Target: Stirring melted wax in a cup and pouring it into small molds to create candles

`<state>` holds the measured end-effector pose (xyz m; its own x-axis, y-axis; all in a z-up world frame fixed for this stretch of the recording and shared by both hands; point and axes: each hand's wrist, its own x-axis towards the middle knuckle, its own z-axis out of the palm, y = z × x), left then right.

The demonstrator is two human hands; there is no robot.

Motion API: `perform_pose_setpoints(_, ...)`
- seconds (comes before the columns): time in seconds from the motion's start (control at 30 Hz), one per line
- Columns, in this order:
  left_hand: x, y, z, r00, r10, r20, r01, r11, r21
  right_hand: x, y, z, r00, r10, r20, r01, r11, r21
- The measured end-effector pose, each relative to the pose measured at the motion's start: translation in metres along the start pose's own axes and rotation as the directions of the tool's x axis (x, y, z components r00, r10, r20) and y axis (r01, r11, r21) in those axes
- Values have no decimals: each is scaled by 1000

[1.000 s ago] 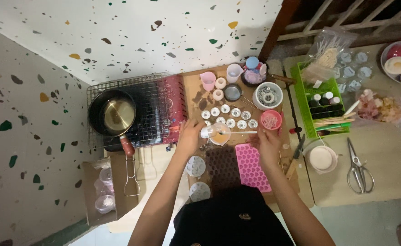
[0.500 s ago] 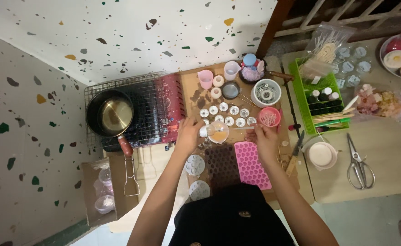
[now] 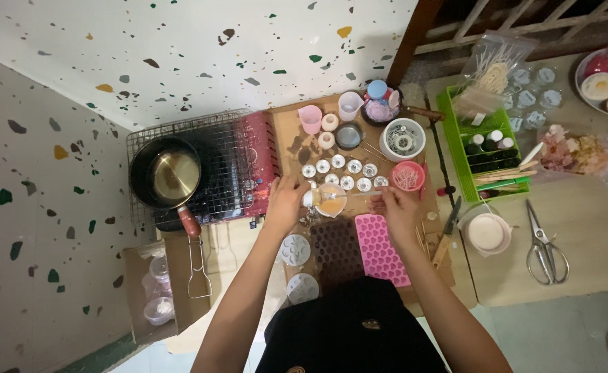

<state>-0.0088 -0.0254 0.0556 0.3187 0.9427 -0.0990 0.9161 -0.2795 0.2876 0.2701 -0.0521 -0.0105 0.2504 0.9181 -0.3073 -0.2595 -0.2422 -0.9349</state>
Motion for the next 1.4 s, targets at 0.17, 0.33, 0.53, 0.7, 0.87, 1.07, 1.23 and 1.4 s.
perform_pose_setpoints(0.17,1,0,0,1000,13,-9,-13,1000,3,4,7,-3,999,26,20,-26,1000,7)
perform_pose_setpoints(0.33,2,-2,8,1000,18,-2,-18,999,46,10,23,-8,999,36,21,-36,999,13)
perform_pose_setpoints(0.53,4,-9,16,996,66,-67,-61,995,79,12,27,-10,999,41,21,-41,999,30)
perform_pose_setpoints(0.7,6,-13,25,996,58,-66,-55,997,52,9,24,-7,999,28,15,-28,1000,3)
perform_pose_setpoints(0.87,4,-7,16,1000,15,-20,-15,999,41,5,17,-5,1000,26,9,-26,1000,2)
perform_pose_setpoints(1.07,2,-2,11,1000,-21,-15,20,997,-70,7,19,-8,998,65,3,-65,998,11)
perform_pose_setpoints(1.23,4,-9,29,997,-72,-20,68,987,-148,13,40,-13,997,80,-10,-80,996,49)
perform_pose_setpoints(1.4,3,-9,28,997,-76,-25,70,983,-168,19,52,-18,993,116,33,-120,978,169)
